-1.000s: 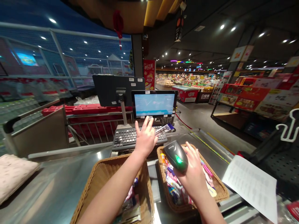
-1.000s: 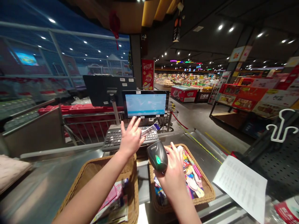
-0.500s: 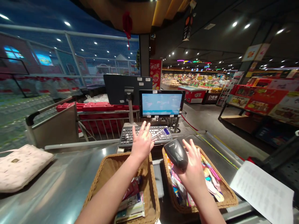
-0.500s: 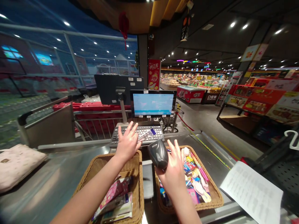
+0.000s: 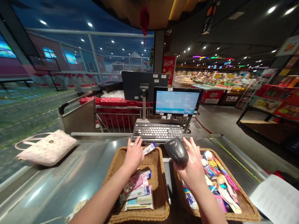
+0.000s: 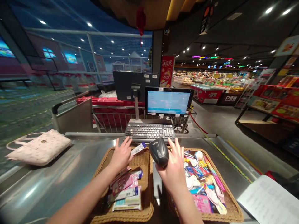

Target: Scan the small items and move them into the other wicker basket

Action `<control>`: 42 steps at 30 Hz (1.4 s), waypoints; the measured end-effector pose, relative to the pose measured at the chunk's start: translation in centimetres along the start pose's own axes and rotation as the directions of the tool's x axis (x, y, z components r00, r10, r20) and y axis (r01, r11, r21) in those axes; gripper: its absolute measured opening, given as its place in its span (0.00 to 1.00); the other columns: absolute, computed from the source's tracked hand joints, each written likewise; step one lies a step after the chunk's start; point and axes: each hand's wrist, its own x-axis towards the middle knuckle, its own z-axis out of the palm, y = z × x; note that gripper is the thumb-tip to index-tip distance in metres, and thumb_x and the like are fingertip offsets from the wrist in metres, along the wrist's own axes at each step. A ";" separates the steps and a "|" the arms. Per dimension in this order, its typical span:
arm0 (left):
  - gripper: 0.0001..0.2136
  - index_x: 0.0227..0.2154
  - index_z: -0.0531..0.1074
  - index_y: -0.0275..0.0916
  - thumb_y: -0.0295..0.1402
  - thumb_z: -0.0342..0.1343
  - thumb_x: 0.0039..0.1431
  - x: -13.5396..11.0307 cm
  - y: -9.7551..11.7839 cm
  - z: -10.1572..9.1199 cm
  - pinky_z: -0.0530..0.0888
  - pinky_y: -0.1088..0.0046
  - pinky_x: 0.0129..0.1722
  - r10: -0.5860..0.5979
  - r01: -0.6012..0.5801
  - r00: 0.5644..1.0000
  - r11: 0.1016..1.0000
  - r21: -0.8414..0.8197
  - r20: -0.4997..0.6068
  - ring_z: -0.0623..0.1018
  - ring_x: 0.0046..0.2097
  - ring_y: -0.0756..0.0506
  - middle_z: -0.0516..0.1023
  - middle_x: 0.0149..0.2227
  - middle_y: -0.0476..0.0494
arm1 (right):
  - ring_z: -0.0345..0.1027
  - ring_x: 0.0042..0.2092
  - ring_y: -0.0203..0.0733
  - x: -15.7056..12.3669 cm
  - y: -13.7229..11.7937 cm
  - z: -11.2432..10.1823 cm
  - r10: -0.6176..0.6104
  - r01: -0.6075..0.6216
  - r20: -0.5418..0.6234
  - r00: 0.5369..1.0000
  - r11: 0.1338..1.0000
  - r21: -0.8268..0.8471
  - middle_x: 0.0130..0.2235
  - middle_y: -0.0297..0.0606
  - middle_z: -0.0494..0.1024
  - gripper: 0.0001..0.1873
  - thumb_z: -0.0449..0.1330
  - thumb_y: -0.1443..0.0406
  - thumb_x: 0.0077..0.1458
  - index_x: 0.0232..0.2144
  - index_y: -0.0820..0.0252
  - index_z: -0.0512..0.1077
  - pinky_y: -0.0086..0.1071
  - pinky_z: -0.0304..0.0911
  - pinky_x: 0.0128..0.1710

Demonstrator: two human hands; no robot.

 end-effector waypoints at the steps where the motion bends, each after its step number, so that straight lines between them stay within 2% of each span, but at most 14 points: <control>1: 0.09 0.37 0.80 0.37 0.31 0.59 0.54 -0.4 -0.3 0.4 0.45 0.38 0.67 -0.010 0.010 0.999 1.000 0.000 0.035 0.59 0.68 0.32 0.66 0.63 0.30 | 0.44 0.69 0.71 0.1 -0.1 0.3 -0.009 0.009 0.006 1.000 1.000 0.005 0.64 0.54 0.63 0.24 0.60 0.66 0.51 0.52 0.61 0.68 0.73 0.50 0.59; 7: 0.13 0.39 0.81 0.35 0.36 0.58 0.55 -2.5 -1.2 3.6 0.45 0.41 0.67 -0.047 0.036 0.965 0.998 0.046 0.258 0.61 0.67 0.32 0.71 0.60 0.27 | 0.44 0.69 0.70 0.4 -0.3 1.6 -0.020 0.018 0.064 0.998 0.999 0.036 0.64 0.52 0.63 0.24 0.60 0.66 0.50 0.52 0.59 0.69 0.73 0.51 0.59; 12: 0.14 0.41 0.81 0.37 0.36 0.59 0.53 -3.7 -1.7 6.2 0.43 0.42 0.67 -0.093 0.047 0.890 0.993 0.113 0.447 0.62 0.66 0.31 0.76 0.55 0.28 | 0.45 0.69 0.69 0.4 -0.7 2.0 -0.020 0.017 0.069 0.997 0.999 0.044 0.63 0.52 0.64 0.25 0.60 0.65 0.50 0.52 0.59 0.67 0.72 0.51 0.59; 17: 0.12 0.38 0.82 0.36 0.32 0.58 0.53 -4.6 -2.4 7.9 0.49 0.42 0.65 -0.142 0.081 0.842 0.987 0.138 0.521 0.67 0.63 0.30 0.80 0.48 0.26 | 0.45 0.69 0.69 0.4 -1.0 1.9 0.013 -0.016 0.061 0.998 0.998 0.053 0.62 0.52 0.66 0.26 0.59 0.66 0.50 0.53 0.60 0.67 0.71 0.50 0.61; 21: 0.14 0.37 0.82 0.38 0.33 0.64 0.45 -4.8 -2.6 8.3 0.52 0.39 0.63 -0.159 0.107 0.815 0.986 0.124 0.558 0.70 0.60 0.27 0.81 0.46 0.27 | 0.47 0.69 0.69 0.4 -0.9 1.8 0.017 -0.020 0.053 0.998 0.998 0.061 0.62 0.52 0.66 0.28 0.60 0.66 0.49 0.54 0.59 0.66 0.71 0.51 0.60; 25: 0.12 0.37 0.82 0.38 0.36 0.63 0.49 -3.7 -1.5 6.8 0.50 0.41 0.64 -0.116 0.088 0.857 0.993 0.079 0.502 0.69 0.61 0.28 0.80 0.48 0.28 | 0.48 0.68 0.68 0.5 -0.4 1.1 0.052 -0.053 0.016 0.999 0.997 0.063 0.61 0.51 0.67 0.31 0.59 0.66 0.50 0.58 0.57 0.63 0.70 0.50 0.61; 29: 0.13 0.37 0.81 0.36 0.39 0.58 0.56 -1.4 1.3 4.0 0.50 0.45 0.66 -0.028 0.028 0.910 1.000 0.008 0.413 0.71 0.60 0.31 0.80 0.48 0.29 | 0.47 0.69 0.65 0.4 0.9 -0.6 0.088 -0.086 -0.044 0.995 0.995 0.043 0.60 0.51 0.67 0.31 0.58 0.65 0.52 0.59 0.59 0.62 0.65 0.51 0.63; 31: 0.13 0.37 0.81 0.36 0.39 0.57 0.58 -0.2 3.2 2.6 0.53 0.47 0.66 0.060 -0.038 0.943 0.997 -0.073 0.326 0.73 0.58 0.33 0.81 0.46 0.31 | 0.48 0.69 0.64 0.2 2.0 -1.6 0.109 -0.108 -0.073 0.991 0.994 0.017 0.60 0.51 0.67 0.30 0.59 0.64 0.53 0.59 0.60 0.62 0.63 0.52 0.63; 33: 0.13 0.38 0.80 0.36 0.39 0.57 0.59 1.0 5.2 1.7 0.55 0.49 0.67 0.165 -0.133 0.965 0.978 -0.161 0.203 0.72 0.59 0.35 0.79 0.50 0.32 | 0.49 0.68 0.64 -0.1 3.2 -2.8 0.142 -0.145 -0.114 0.983 0.989 -0.014 0.59 0.51 0.68 0.30 0.59 0.62 0.54 0.58 0.61 0.63 0.62 0.51 0.64; 35: 0.12 0.39 0.79 0.37 0.40 0.57 0.60 1.9 7.2 1.3 0.54 0.48 0.67 0.252 -0.226 0.962 0.949 -0.219 0.100 0.68 0.63 0.36 0.74 0.57 0.33 | 0.50 0.68 0.65 -0.5 4.5 -3.9 0.176 -0.186 -0.159 0.971 0.982 -0.044 0.59 0.52 0.69 0.30 0.59 0.61 0.54 0.58 0.61 0.63 0.63 0.51 0.64; 37: 0.12 0.39 0.78 0.38 0.41 0.58 0.60 2.7 9.2 1.3 0.54 0.47 0.67 0.313 -0.293 0.949 0.922 -0.253 0.044 0.64 0.66 0.36 0.69 0.62 0.33 | 0.51 0.67 0.66 -0.9 5.9 -5.0 0.193 -0.210 -0.193 0.962 0.975 -0.074 0.58 0.53 0.70 0.31 0.60 0.59 0.53 0.59 0.62 0.63 0.64 0.52 0.63; 42: 0.20 0.47 0.77 0.37 0.47 0.58 0.59 4.1 14.9 2.0 0.51 0.42 0.67 0.437 -0.403 0.899 0.843 -0.356 0.017 0.60 0.68 0.34 0.64 0.65 0.31 | 0.51 0.67 0.65 -1.9 8.0 -7.4 0.204 -0.244 -0.253 0.946 0.960 -0.139 0.58 0.54 0.70 0.33 0.61 0.58 0.53 0.59 0.64 0.62 0.63 0.52 0.63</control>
